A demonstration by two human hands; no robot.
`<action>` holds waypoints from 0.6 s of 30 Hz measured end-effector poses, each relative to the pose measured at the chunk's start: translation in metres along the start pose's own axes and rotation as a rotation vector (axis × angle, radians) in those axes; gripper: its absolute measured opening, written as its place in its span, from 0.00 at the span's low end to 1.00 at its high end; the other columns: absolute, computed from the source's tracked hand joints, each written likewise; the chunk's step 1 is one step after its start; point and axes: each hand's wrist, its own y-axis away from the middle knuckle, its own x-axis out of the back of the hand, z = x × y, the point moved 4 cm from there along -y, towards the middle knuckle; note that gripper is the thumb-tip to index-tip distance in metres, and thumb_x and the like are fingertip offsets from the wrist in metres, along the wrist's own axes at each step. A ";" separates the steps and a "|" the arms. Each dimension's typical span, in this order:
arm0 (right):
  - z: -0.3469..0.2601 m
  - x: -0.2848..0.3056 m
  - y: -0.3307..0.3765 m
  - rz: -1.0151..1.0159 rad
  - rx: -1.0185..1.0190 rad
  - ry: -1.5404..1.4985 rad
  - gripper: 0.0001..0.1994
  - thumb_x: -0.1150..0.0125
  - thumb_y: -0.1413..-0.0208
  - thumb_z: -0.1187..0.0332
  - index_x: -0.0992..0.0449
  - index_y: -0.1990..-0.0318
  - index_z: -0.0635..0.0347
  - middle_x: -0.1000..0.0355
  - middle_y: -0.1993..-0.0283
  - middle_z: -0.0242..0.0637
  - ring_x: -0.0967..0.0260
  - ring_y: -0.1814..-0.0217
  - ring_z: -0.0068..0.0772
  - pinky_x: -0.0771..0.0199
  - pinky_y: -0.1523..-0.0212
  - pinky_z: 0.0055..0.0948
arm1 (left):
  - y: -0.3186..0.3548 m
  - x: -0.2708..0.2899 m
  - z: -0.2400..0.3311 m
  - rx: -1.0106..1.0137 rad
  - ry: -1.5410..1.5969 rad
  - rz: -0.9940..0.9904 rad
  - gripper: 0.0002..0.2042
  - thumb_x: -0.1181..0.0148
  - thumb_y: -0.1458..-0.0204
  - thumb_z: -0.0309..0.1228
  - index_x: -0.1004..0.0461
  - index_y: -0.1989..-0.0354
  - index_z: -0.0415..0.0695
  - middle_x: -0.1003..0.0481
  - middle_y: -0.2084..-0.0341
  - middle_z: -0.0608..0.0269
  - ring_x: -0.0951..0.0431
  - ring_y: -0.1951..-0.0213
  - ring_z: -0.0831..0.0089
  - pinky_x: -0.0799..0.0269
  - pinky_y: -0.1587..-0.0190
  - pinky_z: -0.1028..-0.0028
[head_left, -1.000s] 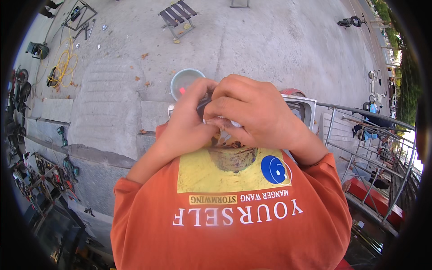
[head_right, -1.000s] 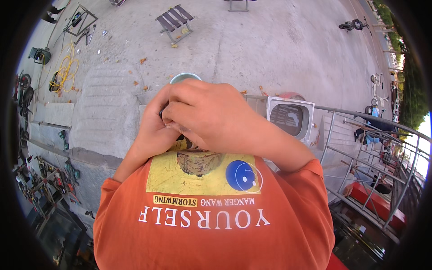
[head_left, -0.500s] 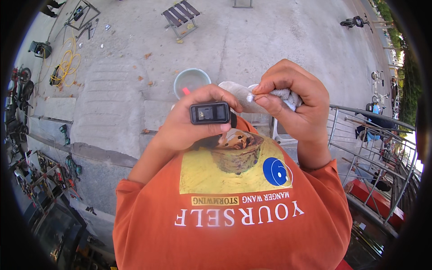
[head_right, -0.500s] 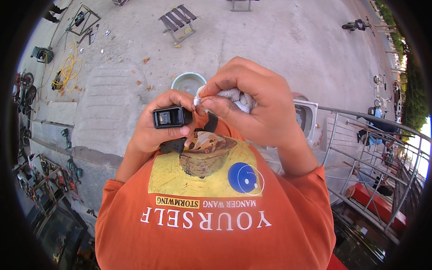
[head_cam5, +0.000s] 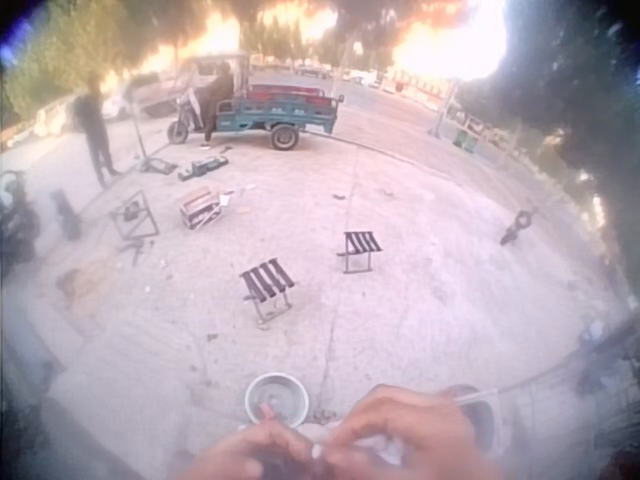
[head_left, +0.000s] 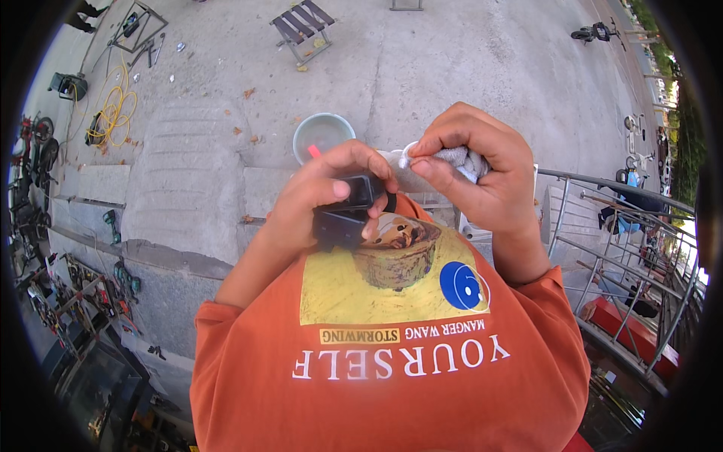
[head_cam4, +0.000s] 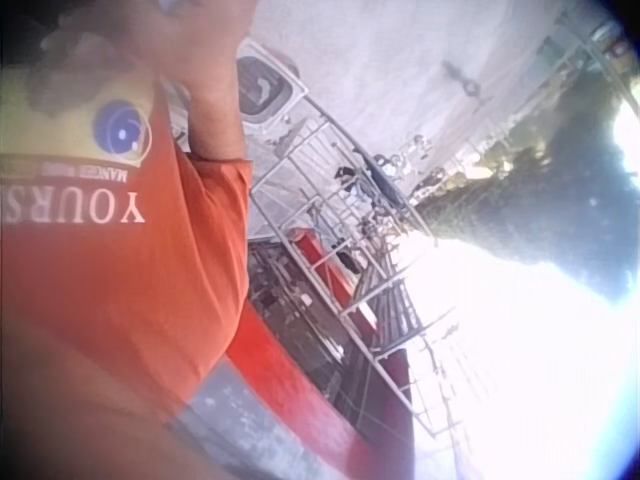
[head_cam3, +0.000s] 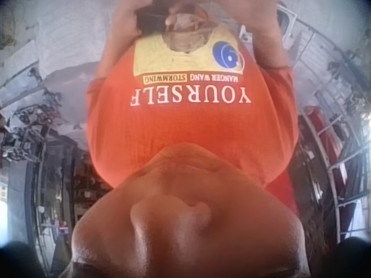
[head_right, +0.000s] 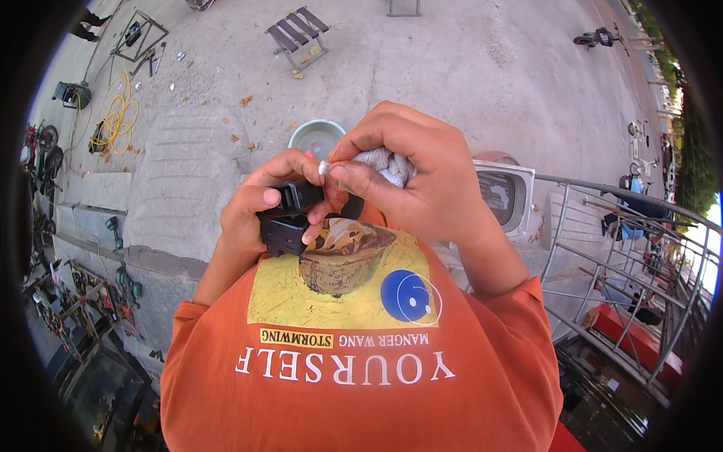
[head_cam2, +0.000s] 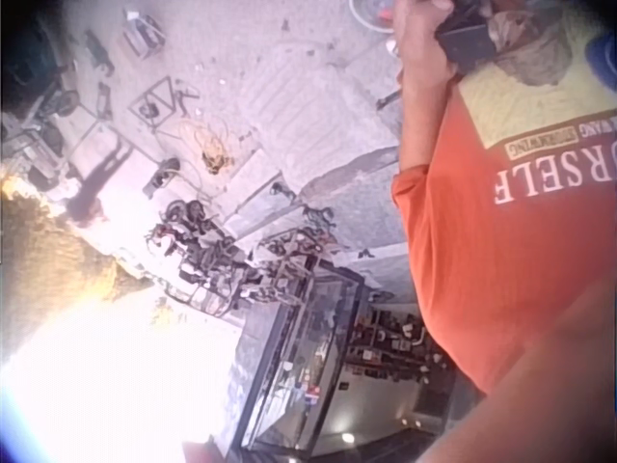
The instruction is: The person wipes a small black electronic component with a white cloth, repeatedly rotating it to clean different sides. The person periodically dips the cloth into a sink to wet it and continues wiping the component throughout the clip.
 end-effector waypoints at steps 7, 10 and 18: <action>0.006 -0.002 0.001 0.015 -0.076 -0.029 0.04 0.30 0.50 0.78 0.20 0.67 0.66 0.23 0.67 0.39 0.27 0.66 0.27 0.30 0.65 0.25 | -0.003 0.003 -0.001 0.084 -0.083 0.198 0.19 0.50 0.46 0.34 0.31 0.49 0.36 0.26 0.67 0.53 0.23 0.71 0.69 0.25 0.66 0.71; 0.010 -0.001 0.003 0.022 -0.139 -0.024 0.04 0.31 0.49 0.78 0.20 0.67 0.66 0.22 0.66 0.38 0.27 0.64 0.27 0.30 0.63 0.25 | -0.003 0.005 -0.001 0.093 -0.105 0.290 0.19 0.49 0.49 0.32 0.31 0.50 0.33 0.27 0.62 0.47 0.24 0.65 0.65 0.22 0.67 0.67; 0.014 -0.005 0.005 0.003 -0.200 0.011 0.04 0.31 0.48 0.78 0.21 0.66 0.66 0.22 0.65 0.37 0.27 0.63 0.25 0.30 0.61 0.25 | -0.002 0.005 0.001 0.116 -0.234 0.379 0.16 0.52 0.46 0.29 0.32 0.50 0.35 0.26 0.65 0.52 0.23 0.71 0.68 0.22 0.67 0.69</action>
